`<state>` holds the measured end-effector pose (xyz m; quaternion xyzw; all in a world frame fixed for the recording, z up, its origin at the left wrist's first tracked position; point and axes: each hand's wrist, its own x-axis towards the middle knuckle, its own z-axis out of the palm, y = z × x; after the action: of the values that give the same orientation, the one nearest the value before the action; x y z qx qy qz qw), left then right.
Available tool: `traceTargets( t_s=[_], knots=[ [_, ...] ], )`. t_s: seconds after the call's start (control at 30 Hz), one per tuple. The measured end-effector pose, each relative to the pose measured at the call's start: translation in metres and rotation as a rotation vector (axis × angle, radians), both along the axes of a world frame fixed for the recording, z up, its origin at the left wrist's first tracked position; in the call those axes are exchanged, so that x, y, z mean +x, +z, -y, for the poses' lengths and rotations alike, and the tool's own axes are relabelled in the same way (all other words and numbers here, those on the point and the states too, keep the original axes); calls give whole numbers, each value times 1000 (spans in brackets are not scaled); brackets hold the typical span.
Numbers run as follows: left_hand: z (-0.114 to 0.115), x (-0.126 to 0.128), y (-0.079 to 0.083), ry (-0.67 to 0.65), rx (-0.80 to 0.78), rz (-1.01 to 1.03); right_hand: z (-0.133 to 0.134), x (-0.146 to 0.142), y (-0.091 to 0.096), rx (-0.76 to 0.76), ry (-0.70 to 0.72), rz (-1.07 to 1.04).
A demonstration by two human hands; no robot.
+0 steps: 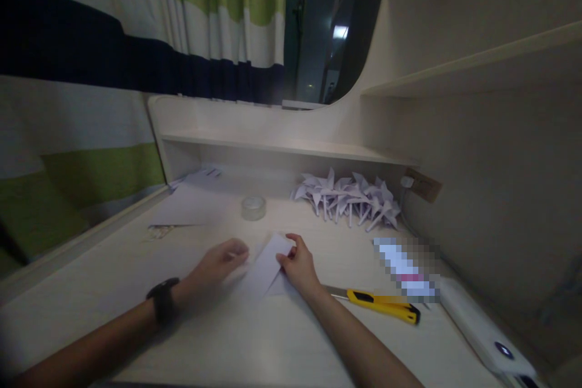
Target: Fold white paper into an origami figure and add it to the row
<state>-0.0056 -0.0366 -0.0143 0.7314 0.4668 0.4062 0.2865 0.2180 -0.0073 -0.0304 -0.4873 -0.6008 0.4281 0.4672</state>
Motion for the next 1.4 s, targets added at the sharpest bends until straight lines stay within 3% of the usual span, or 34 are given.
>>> traceTargets(
  t_s=[0.1,0.23,0.43,0.53,0.7,0.8,0.9,1.07,1.17,1.23,1.4],
  knots=[
    [20,-34,6,-19,211,-428,1,0,1,3,-5,54],
    [40,-78,0,11,209,-614,1,0,1,-3,11,68],
    [34,-110,-15,154,138,-647,-1,1,-4,19,30,74],
    [26,-114,-14,164,141,-633,1,1,-2,20,32,78],
    [22,-124,-4,291,149,-546,2,0,2,26,45,32],
    [25,-113,3,290,116,-364,1,0,3,7,52,-20],
    [20,-80,10,238,21,-74,0,-1,3,3,50,-50],
    [-15,-3,14,-68,-228,167,-8,-4,9,18,51,-113],
    [-38,27,12,-229,-380,301,-17,-6,19,18,85,-73],
    [-46,36,10,-231,-370,389,-23,-6,24,25,111,-74],
    [-50,34,4,-41,-374,758,-27,-6,21,-31,167,-151]
  ],
)
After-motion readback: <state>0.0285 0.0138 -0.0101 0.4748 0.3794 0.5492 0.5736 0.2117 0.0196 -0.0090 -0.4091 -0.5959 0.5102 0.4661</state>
